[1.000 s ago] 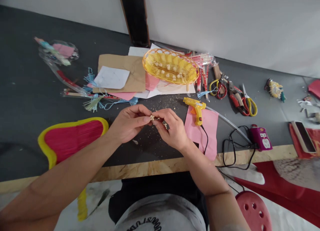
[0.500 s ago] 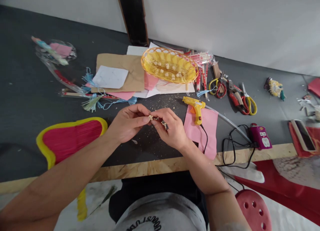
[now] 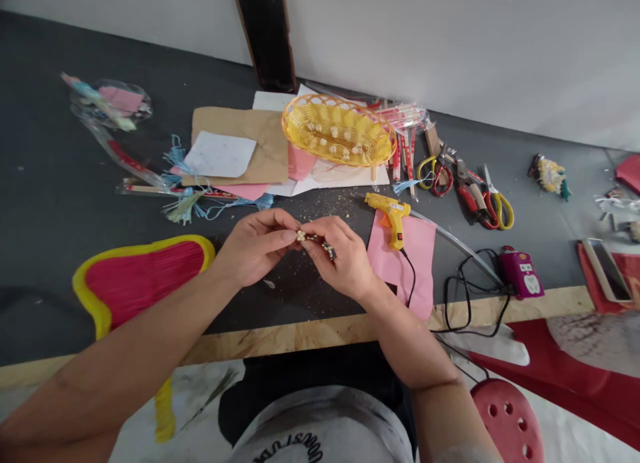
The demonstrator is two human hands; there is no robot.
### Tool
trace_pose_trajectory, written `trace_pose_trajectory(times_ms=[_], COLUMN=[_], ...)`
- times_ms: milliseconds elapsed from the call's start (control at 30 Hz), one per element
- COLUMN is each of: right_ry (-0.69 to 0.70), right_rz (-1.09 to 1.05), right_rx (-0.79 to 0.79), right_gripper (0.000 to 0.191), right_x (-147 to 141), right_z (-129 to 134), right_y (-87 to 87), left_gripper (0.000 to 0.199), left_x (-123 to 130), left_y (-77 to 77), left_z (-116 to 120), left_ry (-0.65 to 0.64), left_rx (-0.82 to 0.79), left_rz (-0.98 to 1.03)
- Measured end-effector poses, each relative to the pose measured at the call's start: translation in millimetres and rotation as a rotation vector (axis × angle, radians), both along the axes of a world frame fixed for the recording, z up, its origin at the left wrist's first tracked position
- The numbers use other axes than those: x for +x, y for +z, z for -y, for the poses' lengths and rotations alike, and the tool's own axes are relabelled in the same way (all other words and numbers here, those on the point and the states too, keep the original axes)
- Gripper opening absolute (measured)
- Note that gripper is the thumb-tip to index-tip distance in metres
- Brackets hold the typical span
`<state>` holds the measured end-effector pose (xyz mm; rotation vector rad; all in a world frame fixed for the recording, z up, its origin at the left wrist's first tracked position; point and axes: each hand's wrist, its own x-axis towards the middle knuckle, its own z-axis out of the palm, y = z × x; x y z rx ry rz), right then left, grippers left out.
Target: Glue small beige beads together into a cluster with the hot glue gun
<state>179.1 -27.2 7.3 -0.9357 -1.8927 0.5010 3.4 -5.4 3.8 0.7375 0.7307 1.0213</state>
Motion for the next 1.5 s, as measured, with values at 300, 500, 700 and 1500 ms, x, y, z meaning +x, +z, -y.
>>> trace_pose_trajectory(times_ms=[300, 500, 700, 1500], right_ry=[0.010, -0.136, -0.295, -0.800], right_rz=[0.010, -0.061, 0.145, 0.429], right_rx=[-0.011, -0.143, -0.180, -0.636], right_gripper=[0.017, 0.030, 0.023, 0.015], right_x=[2, 12, 39, 112], right_z=[0, -3, 5, -4], right_y=[-0.9, 1.0, 34.0, 1.5], left_gripper=[0.025, 0.029, 0.033, 0.020], left_x=[1, 1, -1, 1], left_y=[-1.3, 1.8, 2.5, -2.0], left_z=[0, -4, -5, -2], left_ry=[0.002, 0.067, 0.059, -0.010], left_rx=[-0.003, -0.102, -0.097, 0.000], left_rz=[0.028, 0.071, 0.087, 0.032])
